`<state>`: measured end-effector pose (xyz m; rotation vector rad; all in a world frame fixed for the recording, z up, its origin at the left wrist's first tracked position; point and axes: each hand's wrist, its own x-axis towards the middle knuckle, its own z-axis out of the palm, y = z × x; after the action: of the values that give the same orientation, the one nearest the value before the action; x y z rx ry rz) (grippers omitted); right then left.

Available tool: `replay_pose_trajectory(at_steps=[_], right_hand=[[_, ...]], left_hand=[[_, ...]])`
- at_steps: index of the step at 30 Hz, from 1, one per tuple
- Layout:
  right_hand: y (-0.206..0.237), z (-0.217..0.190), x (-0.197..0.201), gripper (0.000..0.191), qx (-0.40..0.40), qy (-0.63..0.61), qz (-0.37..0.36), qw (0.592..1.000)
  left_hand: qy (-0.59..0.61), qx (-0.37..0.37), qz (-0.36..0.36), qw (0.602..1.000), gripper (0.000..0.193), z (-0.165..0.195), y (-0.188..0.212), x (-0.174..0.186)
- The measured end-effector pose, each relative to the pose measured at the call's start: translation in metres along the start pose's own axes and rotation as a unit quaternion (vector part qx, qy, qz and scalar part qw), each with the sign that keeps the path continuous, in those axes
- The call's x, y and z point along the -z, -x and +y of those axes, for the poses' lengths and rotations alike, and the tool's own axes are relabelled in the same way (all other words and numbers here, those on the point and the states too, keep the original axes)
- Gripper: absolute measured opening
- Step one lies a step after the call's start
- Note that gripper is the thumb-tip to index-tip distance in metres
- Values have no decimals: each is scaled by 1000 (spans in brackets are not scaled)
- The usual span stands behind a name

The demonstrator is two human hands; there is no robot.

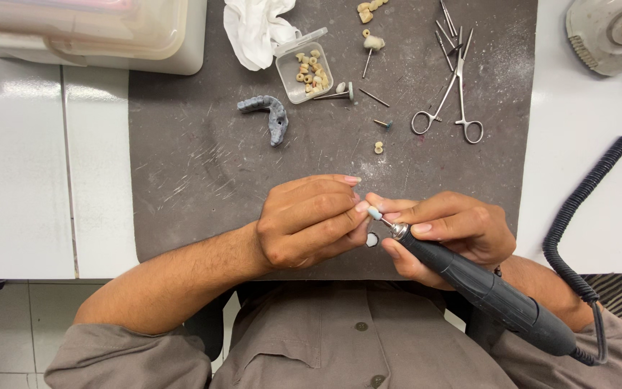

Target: The person holds a small dental crown or tooth-shaped prosthetic in one hand and grinds and shapes its surface using a handheld rotary grinding tool, periodically repositioning and turning the piece to work different sides, with dust accumulating on the work mat below.

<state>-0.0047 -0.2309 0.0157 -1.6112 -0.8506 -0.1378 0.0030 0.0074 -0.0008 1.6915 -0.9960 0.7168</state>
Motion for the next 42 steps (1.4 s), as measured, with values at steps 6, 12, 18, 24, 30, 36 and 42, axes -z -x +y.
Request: replay_pose_trajectory(at_steps=[6, 12, 18, 24, 30, 36, 42], right_hand=[[0, 0, 1, 42, 4, 18, -3, 1000], [3, -1, 7, 41, -36, -46, -28, 998], [7, 0, 13, 40, -47, -67, -27, 996], [7, 0, 9, 41, -33, -42, -21, 998], [6, -3, 11, 44, -43, -25, -37, 998], [8, -3, 10, 42, -60, -45, -26, 997], [7, -3, 11, 41, -54, -61, -28, 996]], left_hand=[[-1, -2, 1, 1000, 19, 0, 0, 0], [-19, -32, -10, 999, 19, 0, -3, 4], [-25, -50, -24, 998, 22, -1, -6, 7], [-28, -60, -22, 998, 22, -3, -5, 7], [-36, -59, -19, 997, 21, -3, -5, 5], [-23, -57, -22, 998, 23, -3, -5, 7], [-22, -52, -25, 998, 23, -2, -5, 6]])
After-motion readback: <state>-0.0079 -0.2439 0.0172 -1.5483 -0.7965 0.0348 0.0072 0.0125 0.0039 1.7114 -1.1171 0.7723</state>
